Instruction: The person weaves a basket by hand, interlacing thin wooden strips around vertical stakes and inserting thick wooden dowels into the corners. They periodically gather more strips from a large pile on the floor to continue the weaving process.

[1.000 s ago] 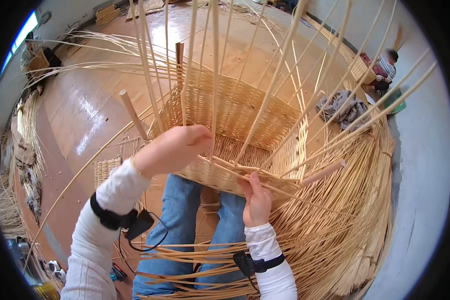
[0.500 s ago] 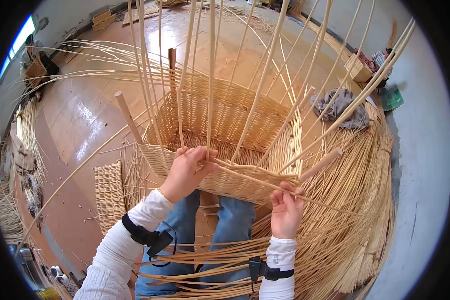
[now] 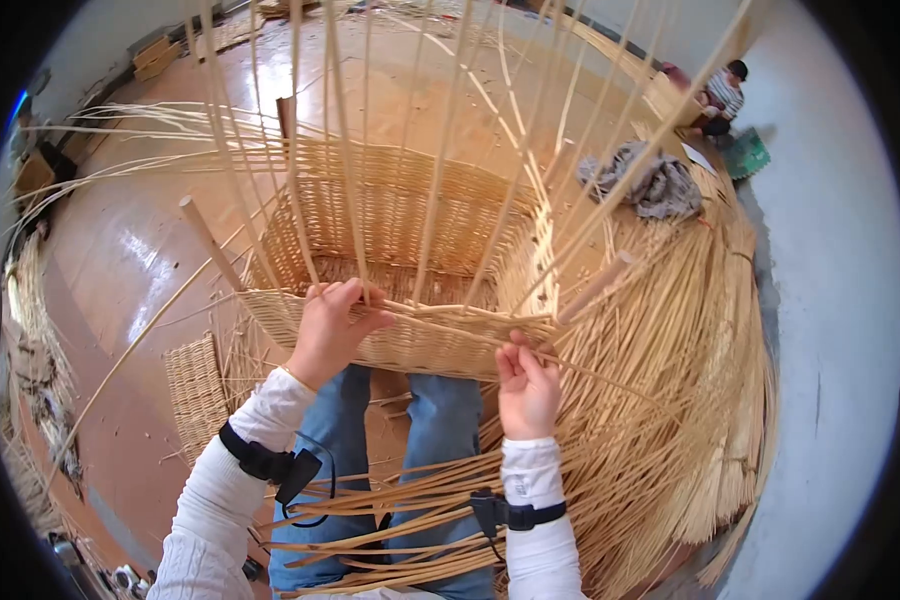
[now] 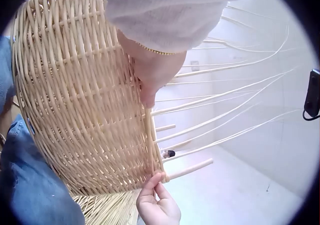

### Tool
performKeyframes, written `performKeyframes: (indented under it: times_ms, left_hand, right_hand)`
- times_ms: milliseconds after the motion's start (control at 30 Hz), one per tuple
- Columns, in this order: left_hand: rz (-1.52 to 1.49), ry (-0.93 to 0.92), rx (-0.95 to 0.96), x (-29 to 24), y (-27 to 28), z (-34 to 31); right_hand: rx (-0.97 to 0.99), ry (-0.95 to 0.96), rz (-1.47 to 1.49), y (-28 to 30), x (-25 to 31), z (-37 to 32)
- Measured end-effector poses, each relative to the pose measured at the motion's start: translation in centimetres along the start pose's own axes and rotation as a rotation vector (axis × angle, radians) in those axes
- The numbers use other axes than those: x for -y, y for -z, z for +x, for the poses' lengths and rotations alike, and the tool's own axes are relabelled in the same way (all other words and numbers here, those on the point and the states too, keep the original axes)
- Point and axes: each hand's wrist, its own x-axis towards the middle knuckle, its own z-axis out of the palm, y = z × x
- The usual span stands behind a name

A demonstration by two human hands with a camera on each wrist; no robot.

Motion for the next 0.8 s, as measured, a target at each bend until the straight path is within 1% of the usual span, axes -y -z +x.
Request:
performKeyframes:
  times_ms: [67,100,133,167,233,267,333,367,433,467,500,533,567,600,633,667,700,733,767,800]
  left_hand:
    - [0.027,0.001,0.000,0.2,-0.1,0.2]
    - [0.017,-0.030,-0.036,0.5,-0.3,0.2]
    - [0.001,-0.045,-0.033,0.3,-0.4,0.2]
    - [0.005,-0.031,-0.037,0.1,-0.3,0.2]
    - [0.026,-0.007,-0.046,0.0,-0.1,0.2]
    - [0.019,-0.004,-0.048,0.0,-0.3,0.1]
    - [0.004,-0.036,-0.119,0.2,-0.5,0.1]
    - [-0.004,-0.033,-0.132,0.2,-0.6,0.0]
    - [0.013,-0.028,-0.180,0.0,-0.8,-0.1]
    - [0.008,-0.029,-0.185,0.0,-1.0,-0.2]
    - [0.036,-0.029,-0.236,0.0,-1.3,-0.4]
    - [0.067,-0.029,-0.292,0.1,-1.6,-0.4]
    - [0.071,-0.032,-0.304,0.1,-2.3,-0.2]
    - [0.146,-0.003,-0.357,0.1,-3.0,0.0]
    - [0.223,0.027,-0.412,0.1,-3.3,0.0]
    - [0.230,0.021,-0.430,0.1,-2.8,0.1]
    - [0.164,0.023,-0.374,0.0,-2.3,0.1]
    - [0.100,0.031,-0.319,0.0,-1.9,0.1]
    - [0.059,0.063,-0.273,0.0,-1.5,0.1]
    - [0.072,0.070,-0.284,-0.1,-1.2,0.3]
  right_hand:
    - [-0.013,0.083,0.021,-0.1,-0.7,0.2]
    - [-0.020,0.102,-0.075,-0.9,-0.8,-0.4]
    - [-0.024,0.116,-0.172,-1.7,-0.4,-0.8]
    - [-0.028,0.131,-0.176,-2.5,0.7,-1.2]
    - [0.023,0.179,-0.565,-4.8,2.6,-2.3]
    - [0.022,0.181,-0.573,-5.6,3.4,-2.6]
    - [0.203,0.243,-0.996,-7.9,5.3,-2.9]
    - [0.277,0.395,-1.182,-9.7,5.8,-2.8]
    - [0.449,0.599,-1.696,-14.9,7.4,-2.9]
    - [0.596,0.836,-1.731,-18.3,7.1,-3.4]
    - [0.746,1.076,-1.745,-21.2,6.0,-3.4]
    - [0.710,1.180,-1.822,-23.1,5.1,-2.5]
    - [0.670,1.289,-1.890,-24.8,4.4,-1.5]
    - [0.674,1.301,-1.881,-25.5,3.2,0.1]
    - [0.564,1.298,-1.811,-25.5,1.8,2.3]
    - [0.459,1.296,-1.736,-26.0,1.0,3.6]
    - [0.500,1.088,-1.681,-26.2,0.9,3.3]
    - [0.521,1.102,-1.669,-25.9,0.7,4.0]
    - [0.571,1.191,-1.385,-25.2,0.4,5.3]
    - [0.604,1.250,-1.099,-24.5,-0.1,6.1]
